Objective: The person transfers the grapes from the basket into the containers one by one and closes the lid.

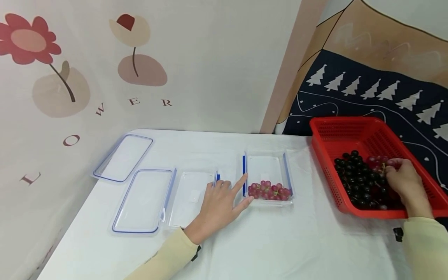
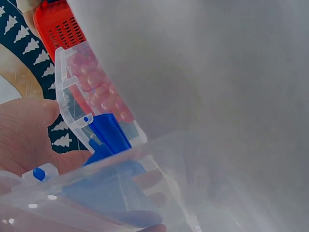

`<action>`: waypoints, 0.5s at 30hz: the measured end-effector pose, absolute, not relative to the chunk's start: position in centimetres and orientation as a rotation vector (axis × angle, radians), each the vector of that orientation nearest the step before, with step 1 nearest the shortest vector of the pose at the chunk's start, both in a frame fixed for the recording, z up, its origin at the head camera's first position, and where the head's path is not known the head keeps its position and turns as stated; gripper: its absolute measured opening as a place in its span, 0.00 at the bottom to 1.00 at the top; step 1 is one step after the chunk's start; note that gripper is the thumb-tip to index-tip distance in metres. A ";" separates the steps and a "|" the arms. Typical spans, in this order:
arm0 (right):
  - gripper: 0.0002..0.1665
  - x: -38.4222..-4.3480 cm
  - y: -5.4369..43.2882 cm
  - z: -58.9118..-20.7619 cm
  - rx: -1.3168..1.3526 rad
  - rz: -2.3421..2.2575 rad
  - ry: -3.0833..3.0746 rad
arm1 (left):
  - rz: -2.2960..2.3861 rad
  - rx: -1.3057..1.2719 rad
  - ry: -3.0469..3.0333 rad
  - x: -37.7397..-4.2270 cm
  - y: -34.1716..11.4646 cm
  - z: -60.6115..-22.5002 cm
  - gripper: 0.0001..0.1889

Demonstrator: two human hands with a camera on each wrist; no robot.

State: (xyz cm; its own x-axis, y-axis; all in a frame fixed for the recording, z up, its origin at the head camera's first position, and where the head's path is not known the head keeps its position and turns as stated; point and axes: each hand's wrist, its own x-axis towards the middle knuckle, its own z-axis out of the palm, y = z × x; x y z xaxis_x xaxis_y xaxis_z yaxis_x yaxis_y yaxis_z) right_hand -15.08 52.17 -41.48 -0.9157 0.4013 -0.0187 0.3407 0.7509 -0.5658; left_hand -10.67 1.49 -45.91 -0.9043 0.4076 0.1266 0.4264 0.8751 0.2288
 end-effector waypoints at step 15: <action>0.18 -15.1 50.5 -40.9 -0.593 1.027 -2.457 | -0.396 -0.675 -2.962 -10.6 1.4 -45.8 0.41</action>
State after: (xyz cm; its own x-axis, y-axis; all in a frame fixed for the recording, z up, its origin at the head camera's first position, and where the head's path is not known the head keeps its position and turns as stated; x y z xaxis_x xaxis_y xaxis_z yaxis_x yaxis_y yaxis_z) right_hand -15.05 50.46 -40.88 -0.8253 0.5264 0.2046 0.2240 0.6377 -0.7370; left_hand -10.62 1.44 -45.81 -0.8999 0.4155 0.1325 0.4357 0.8697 0.2321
